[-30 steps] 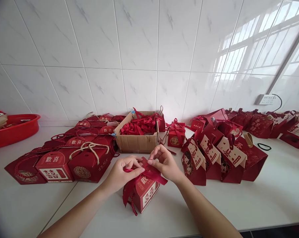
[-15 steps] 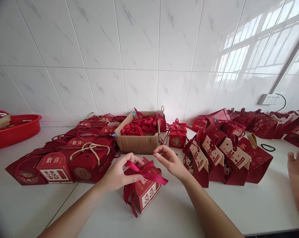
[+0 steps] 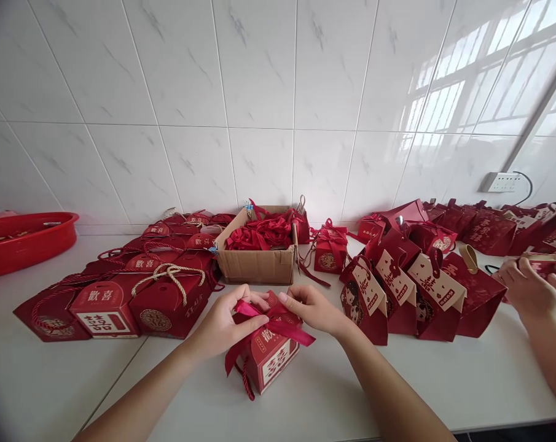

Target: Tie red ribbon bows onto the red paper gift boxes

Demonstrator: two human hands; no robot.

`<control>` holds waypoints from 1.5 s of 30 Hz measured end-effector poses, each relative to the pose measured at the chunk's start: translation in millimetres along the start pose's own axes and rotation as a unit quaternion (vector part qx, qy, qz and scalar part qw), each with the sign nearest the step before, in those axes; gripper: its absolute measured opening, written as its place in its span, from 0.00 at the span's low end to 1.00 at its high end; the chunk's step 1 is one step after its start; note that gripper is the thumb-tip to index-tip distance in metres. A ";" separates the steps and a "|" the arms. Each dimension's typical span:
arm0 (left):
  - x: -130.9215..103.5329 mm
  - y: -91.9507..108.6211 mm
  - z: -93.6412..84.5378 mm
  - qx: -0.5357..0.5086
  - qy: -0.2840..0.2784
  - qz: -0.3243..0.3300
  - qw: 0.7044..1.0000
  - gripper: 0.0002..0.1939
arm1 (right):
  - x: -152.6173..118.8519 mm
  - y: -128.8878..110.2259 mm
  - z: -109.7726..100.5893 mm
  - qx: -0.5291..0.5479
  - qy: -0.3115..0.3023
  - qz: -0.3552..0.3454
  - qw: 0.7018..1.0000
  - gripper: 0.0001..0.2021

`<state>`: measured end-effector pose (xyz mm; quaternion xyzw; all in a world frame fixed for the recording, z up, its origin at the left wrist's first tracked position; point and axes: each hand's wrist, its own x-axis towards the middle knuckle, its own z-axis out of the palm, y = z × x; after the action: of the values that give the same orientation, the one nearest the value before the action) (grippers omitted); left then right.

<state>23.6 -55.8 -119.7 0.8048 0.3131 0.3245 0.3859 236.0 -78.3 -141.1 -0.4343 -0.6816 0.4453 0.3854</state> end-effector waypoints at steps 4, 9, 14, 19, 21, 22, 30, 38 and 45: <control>0.5 0.2 0.6 -0.012 0.007 0.000 1.000 0.09 | -0.5 -1.1 1.1 0.056 0.007 -0.029 0.998 0.19; 1.2 0.7 5.3 -0.097 0.022 -0.035 0.994 0.09 | 0.3 -2.2 4.7 0.128 0.044 -0.051 0.989 0.18; 3.2 -0.2 9.9 -0.166 0.009 -0.060 0.984 0.15 | 2.6 1.1 7.4 0.125 0.082 -0.070 0.986 0.19; 3.5 1.6 10.8 -0.165 0.013 -0.065 0.984 0.19 | 5.8 6.9 8.5 0.118 0.108 -0.076 0.984 0.20; 3.1 1.7 10.3 -0.165 0.011 -0.064 0.984 0.20 | 6.3 8.0 7.6 0.114 0.111 -0.076 0.984 0.20; 2.9 1.3 9.9 -0.166 0.009 -0.063 0.984 0.20 | 6.4 8.2 7.0 0.113 0.111 -0.076 0.984 0.20; 3.4 -2.2 7.7 -0.191 0.025 -0.078 0.978 0.20 | 3.5 5.6 4.9 0.110 0.073 -0.062 0.989 0.22; 3.7 -0.7 11.0 -0.127 0.028 -0.063 0.989 0.16 | 4.2 6.2 5.3 0.099 0.086 -0.077 0.988 0.21; 2.0 -1.5 11.7 -0.075 0.019 -0.040 0.996 0.12 | 2.2 4.0 1.3 0.067 0.102 -0.090 0.988 0.21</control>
<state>33.3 -58.4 -126.2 0.7543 0.3274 0.3461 0.4518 235.1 -75.8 -145.0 -0.3874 -0.6435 0.4069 0.5198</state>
